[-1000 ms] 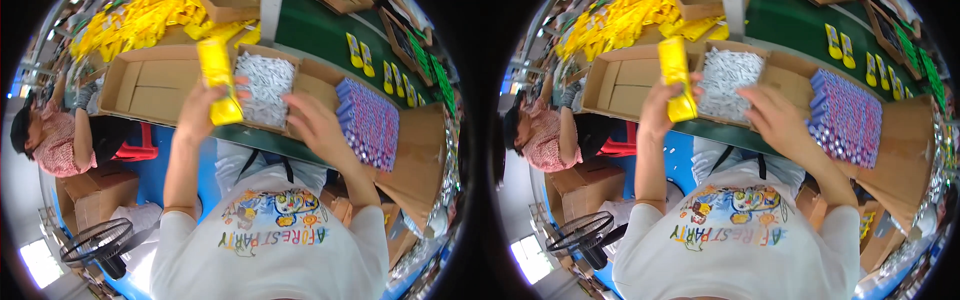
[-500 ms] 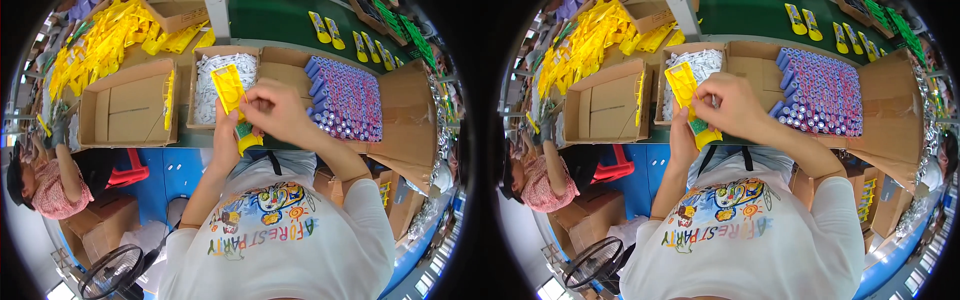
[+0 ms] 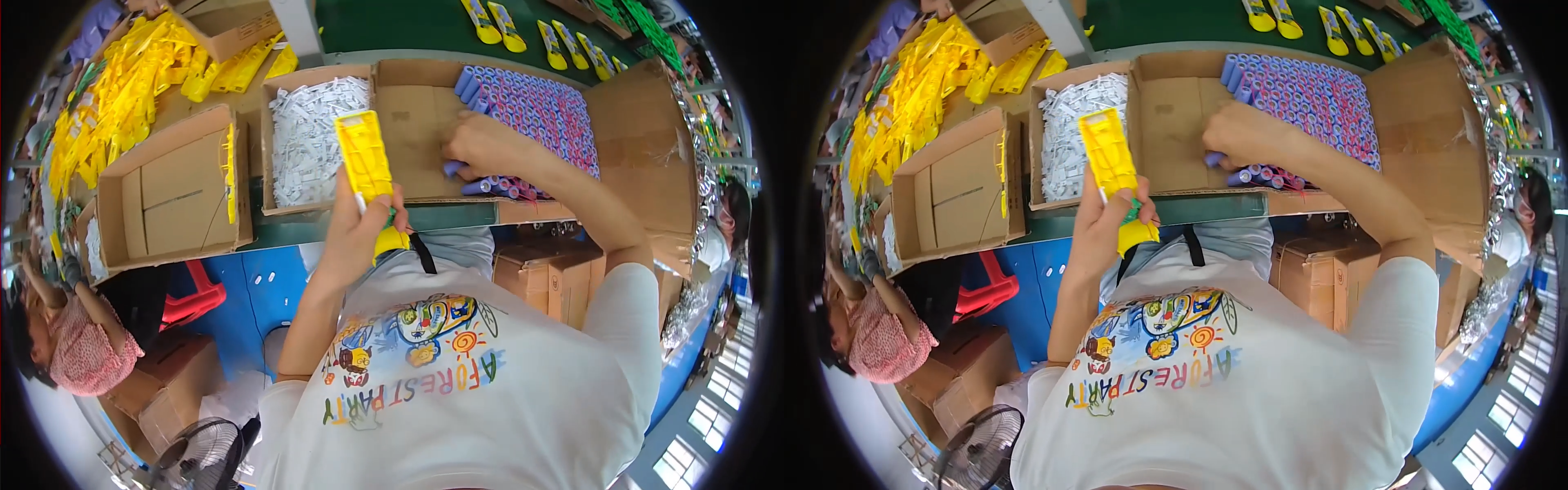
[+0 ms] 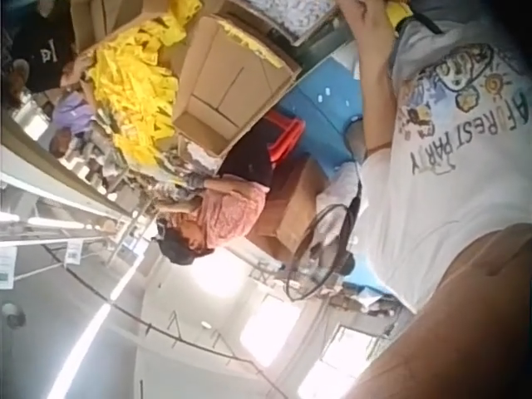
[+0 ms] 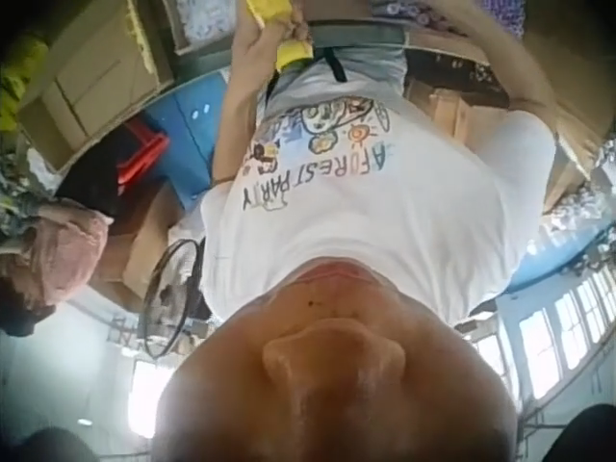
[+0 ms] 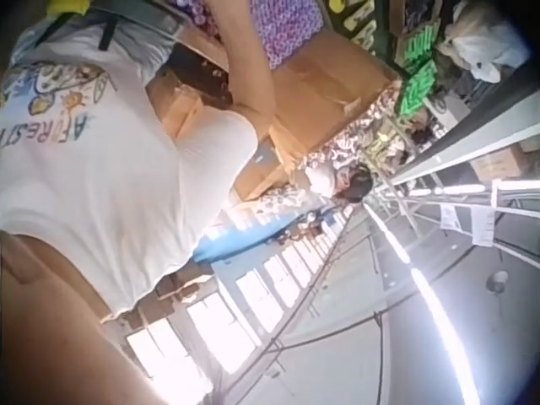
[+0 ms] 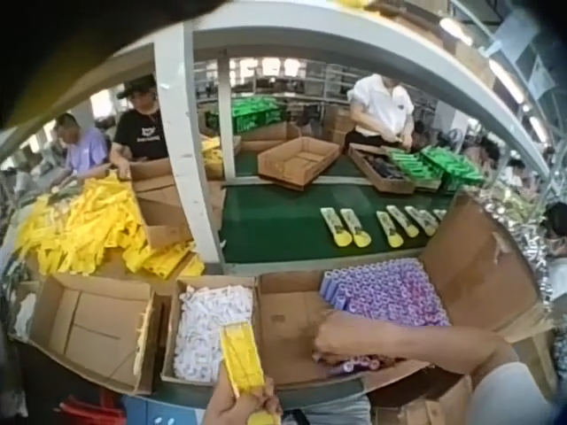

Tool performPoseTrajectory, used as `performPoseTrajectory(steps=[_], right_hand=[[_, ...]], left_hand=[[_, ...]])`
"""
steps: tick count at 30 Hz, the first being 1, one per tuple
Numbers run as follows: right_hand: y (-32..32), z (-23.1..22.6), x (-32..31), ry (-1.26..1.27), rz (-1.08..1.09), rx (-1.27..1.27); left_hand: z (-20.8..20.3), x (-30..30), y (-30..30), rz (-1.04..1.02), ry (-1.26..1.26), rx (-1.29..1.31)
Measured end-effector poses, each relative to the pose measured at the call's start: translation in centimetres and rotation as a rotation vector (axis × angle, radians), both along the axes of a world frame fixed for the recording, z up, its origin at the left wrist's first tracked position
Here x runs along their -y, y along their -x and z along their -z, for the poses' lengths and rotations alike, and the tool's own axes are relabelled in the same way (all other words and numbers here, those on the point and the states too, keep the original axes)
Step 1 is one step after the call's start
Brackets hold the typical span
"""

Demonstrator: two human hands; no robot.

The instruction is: Assembling small yellow electronic devices by inserting batteries and internal components into plastic housings on a production line.

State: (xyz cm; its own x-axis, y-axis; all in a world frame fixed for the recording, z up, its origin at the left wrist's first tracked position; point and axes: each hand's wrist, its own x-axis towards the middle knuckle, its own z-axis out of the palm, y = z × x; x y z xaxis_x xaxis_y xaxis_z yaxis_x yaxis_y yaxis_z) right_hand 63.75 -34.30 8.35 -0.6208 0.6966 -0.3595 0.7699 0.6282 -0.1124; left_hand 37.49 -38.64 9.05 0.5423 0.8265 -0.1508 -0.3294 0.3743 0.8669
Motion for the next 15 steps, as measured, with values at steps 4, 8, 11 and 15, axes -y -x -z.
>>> performPoseTrajectory(steps=[4,8,11,15], right_hand=[[2.9,-2.3,-0.6,-0.346,0.415,-0.993],[6.6,-4.7,1.1,-0.542,0.288,-1.069],[7.2,-4.2,2.9,-0.794,0.079,-0.898],[7.4,-5.8,2.1,-1.014,0.126,-0.995]], left_hand=[[0.6,1.2,-0.4,0.025,0.039,0.035],[1.4,1.4,-0.9,0.016,0.045,0.072],[1.9,1.2,-0.7,-0.019,0.065,0.093],[2.0,1.0,-0.8,-0.021,0.124,0.135]])
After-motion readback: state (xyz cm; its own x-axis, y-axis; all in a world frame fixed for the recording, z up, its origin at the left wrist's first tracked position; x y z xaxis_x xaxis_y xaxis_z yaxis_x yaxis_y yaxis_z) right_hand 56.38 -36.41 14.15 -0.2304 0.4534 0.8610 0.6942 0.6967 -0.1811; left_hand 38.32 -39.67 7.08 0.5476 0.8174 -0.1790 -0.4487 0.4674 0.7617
